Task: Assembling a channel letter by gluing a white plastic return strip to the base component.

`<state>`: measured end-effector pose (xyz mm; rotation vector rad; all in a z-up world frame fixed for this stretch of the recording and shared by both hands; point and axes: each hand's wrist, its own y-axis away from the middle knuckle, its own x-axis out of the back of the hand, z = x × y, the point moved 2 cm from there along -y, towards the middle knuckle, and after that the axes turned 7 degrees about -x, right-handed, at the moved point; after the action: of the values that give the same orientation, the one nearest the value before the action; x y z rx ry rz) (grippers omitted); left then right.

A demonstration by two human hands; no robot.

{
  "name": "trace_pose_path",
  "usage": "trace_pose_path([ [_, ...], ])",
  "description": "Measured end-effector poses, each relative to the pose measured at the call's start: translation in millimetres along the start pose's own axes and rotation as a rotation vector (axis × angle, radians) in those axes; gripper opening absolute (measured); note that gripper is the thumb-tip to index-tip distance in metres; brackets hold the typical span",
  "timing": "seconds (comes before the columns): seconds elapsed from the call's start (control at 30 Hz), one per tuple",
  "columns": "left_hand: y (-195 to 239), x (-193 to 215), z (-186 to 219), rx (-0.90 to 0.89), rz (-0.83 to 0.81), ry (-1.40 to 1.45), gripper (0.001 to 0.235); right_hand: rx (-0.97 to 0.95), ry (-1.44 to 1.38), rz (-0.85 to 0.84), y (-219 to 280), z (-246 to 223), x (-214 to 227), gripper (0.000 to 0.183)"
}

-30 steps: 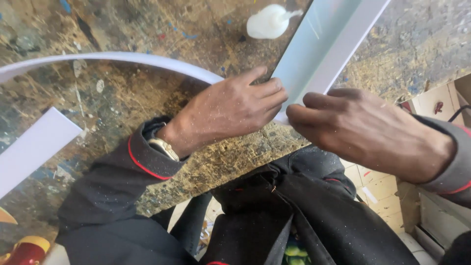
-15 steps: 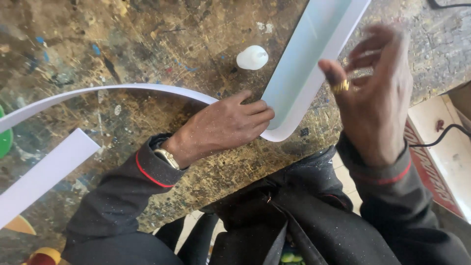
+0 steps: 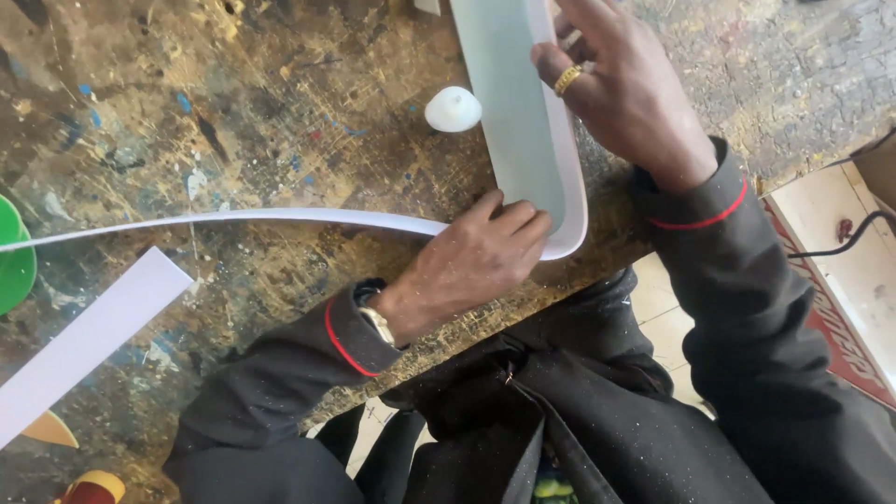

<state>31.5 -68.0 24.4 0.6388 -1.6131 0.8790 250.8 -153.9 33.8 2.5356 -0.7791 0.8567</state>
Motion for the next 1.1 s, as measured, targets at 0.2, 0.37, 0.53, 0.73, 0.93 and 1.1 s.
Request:
trace_pose_path([
  [0.2, -13.1, 6.2, 12.7, 0.133, 0.045, -0.03, 0.02, 0.154, 0.158, -0.037, -11.1, 3.8, -3.1, 0.017],
  [0.37, -17.2, 7.9, 15.0, 0.123, -0.009, -0.052, 0.015, 0.158, 0.164, -0.001, -7.1, 21.6, -8.4, 0.034],
  [0.53, -20.0, 8.8, 18.4, 0.141, -0.037, -0.049, 0.014, 0.245, 0.037, -0.095, 38.6, -0.6, 11.0, 0.032],
  [0.73, -20.7, 11.8, 19.6, 0.146, -0.056, -0.064, 0.014, -0.064, 0.007, -0.295, 77.0, 0.7, 21.3, 0.049],
  [0.93, -22.5, 10.6, 20.0, 0.146, -0.056, 0.013, 0.017, 0.012, -0.003, -0.239, 83.1, 14.2, 13.6, 0.042],
  [1.1, -24.3, 12.5, 18.9, 0.124, -0.044, -0.002, 0.015, 0.048, 0.018, -0.224, 84.7, 12.6, 11.2, 0.04],
])
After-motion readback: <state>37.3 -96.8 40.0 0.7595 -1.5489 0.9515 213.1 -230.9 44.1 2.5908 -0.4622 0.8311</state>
